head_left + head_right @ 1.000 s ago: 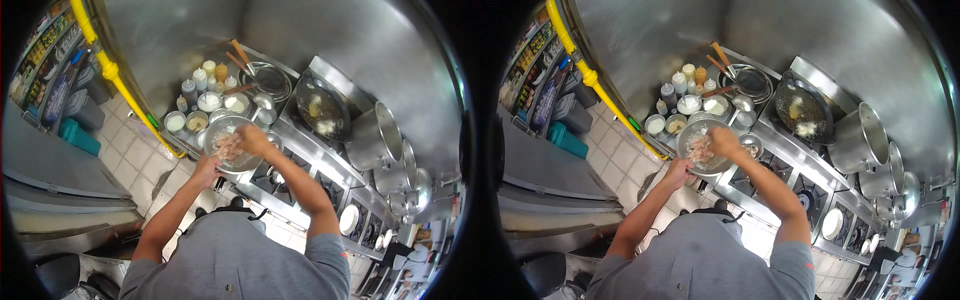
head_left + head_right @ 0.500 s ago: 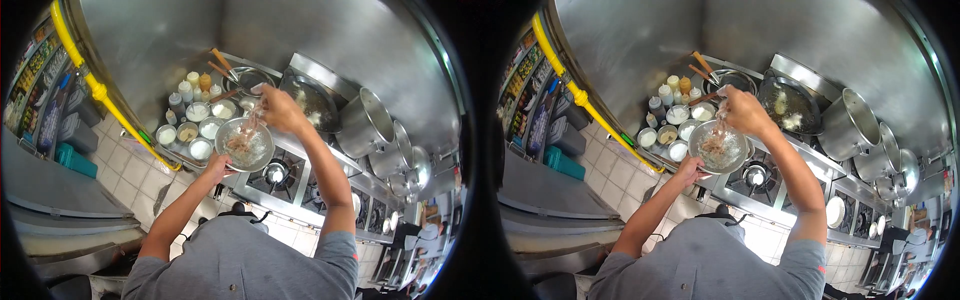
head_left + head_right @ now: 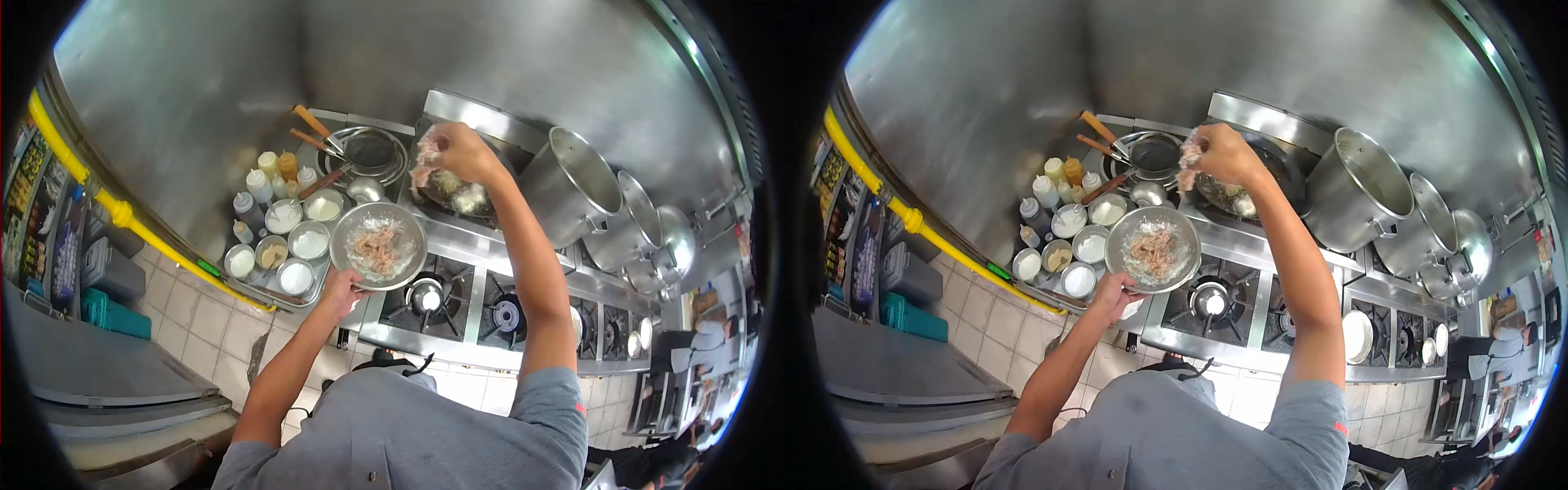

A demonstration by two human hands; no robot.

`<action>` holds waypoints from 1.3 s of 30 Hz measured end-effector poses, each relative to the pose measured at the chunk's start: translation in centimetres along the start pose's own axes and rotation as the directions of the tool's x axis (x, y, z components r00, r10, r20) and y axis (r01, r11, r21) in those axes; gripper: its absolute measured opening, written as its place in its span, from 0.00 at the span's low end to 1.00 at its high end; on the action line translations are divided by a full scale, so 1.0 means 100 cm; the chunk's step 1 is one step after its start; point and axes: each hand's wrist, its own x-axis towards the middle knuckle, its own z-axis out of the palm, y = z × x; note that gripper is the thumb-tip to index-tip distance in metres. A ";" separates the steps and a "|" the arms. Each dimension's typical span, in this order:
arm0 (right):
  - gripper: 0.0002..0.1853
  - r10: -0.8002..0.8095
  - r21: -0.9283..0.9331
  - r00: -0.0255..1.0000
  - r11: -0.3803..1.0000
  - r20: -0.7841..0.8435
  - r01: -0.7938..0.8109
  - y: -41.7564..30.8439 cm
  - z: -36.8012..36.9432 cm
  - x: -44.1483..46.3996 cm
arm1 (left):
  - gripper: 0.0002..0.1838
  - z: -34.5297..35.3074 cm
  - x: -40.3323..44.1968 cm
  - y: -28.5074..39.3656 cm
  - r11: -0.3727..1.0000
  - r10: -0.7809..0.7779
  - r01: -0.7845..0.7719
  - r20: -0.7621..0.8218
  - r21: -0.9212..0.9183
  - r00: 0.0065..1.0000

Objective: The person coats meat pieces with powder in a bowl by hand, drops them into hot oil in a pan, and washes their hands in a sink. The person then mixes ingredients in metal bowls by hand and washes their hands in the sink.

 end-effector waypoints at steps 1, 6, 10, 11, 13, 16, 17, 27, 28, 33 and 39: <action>0.14 0.043 -0.035 0.999 0.998 -0.025 -0.044 0.014 -0.004 0.004 | 0.29 0.000 0.002 -0.001 1.000 -0.009 0.009 -0.030 -0.017 1.000; 0.15 0.206 -0.175 0.979 0.963 -0.013 -0.205 0.165 0.024 0.051 | 0.31 -0.026 0.000 -0.015 1.000 0.005 -0.006 -0.078 -0.019 0.997; 0.07 0.250 -0.323 0.960 0.905 -0.127 -0.279 0.274 0.041 0.083 | 0.30 -0.019 -0.037 0.003 0.999 0.048 -0.045 -0.158 0.025 0.986; 0.07 0.249 -0.333 0.949 0.893 -0.192 -0.302 0.290 0.041 0.089 | 0.31 -0.015 -0.048 0.009 0.999 0.050 -0.050 -0.191 0.004 0.980; 0.12 0.420 -0.361 0.892 0.816 -0.168 -0.452 0.306 0.033 0.100 | 0.31 -0.023 -0.057 0.006 0.998 0.048 -0.054 -0.238 -0.018 0.970; 0.12 0.508 -0.458 0.843 0.716 -0.177 -0.527 0.317 0.025 0.113 | 0.34 -0.026 -0.072 0.003 0.999 0.028 -0.043 -0.368 -0.033 0.929; 0.13 0.508 -0.496 0.843 0.694 -0.176 -0.522 0.332 0.027 0.120 | 0.34 -0.021 -0.075 0.004 0.998 0.024 -0.042 -0.386 -0.038 0.922; 0.27 0.554 -0.505 0.827 0.689 -0.097 -0.521 0.365 0.019 0.133 | 0.32 -0.017 -0.065 0.004 0.998 0.009 -0.039 -0.452 -0.057 0.892; 0.27 0.521 -0.489 0.849 0.720 -0.089 -0.493 0.369 0.015 0.132 | 0.32 -0.019 -0.063 0.005 0.999 -0.001 -0.022 -0.431 -0.047 0.902; 0.27 0.402 -0.609 0.890 0.657 -0.217 -0.445 0.296 -0.017 0.109 | 0.31 -0.046 -0.040 -0.004 0.998 0.017 -0.028 -0.202 -0.051 0.979; 0.17 0.015 -0.293 0.961 0.951 -0.276 -0.099 0.149 0.015 0.054 | 0.36 -0.013 -0.023 0.023 1.000 -0.027 0.028 -0.117 0.002 0.993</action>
